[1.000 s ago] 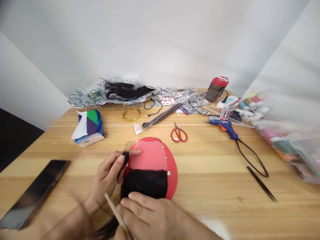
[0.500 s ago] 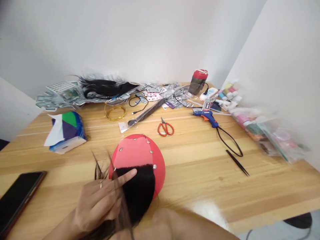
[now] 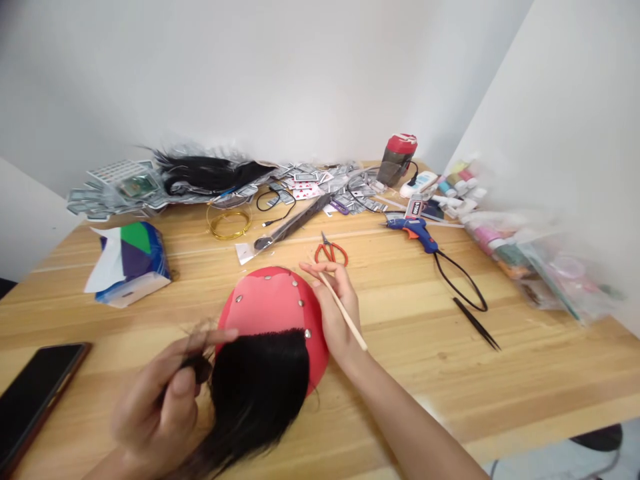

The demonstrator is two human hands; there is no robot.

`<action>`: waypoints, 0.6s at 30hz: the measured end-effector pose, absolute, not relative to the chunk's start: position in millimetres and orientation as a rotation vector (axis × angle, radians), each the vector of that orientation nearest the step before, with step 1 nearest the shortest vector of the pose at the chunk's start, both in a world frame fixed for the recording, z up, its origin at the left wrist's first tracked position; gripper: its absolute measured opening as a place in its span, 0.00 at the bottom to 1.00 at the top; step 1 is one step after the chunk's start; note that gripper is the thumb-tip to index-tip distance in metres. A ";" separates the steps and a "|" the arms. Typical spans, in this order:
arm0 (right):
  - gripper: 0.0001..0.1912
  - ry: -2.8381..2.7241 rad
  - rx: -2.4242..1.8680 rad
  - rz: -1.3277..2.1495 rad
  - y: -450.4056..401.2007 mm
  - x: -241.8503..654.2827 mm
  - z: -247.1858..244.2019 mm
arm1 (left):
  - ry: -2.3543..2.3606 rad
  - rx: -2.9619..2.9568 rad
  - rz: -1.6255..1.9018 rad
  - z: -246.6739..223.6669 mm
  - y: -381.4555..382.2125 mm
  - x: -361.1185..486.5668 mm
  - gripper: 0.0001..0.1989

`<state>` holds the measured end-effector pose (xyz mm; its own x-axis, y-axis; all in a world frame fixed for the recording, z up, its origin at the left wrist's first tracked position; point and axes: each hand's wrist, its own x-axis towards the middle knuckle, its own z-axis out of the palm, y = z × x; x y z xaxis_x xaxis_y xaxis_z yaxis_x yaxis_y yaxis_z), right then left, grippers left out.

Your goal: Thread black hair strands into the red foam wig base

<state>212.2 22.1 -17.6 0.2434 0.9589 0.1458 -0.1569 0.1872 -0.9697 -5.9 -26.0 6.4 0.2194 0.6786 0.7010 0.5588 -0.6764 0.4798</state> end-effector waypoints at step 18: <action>0.05 -1.175 -1.099 0.831 4.0 199.3 -22.5 | 1.300 2.652 1.375 4.8 -18.7 -15.9 0.18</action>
<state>199.3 4.0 -22.5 0.2179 0.9332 0.2856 0.0414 0.2836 -0.9581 -15.9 -18.7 4.8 0.3274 0.5986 0.7311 0.6966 -0.6757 0.2413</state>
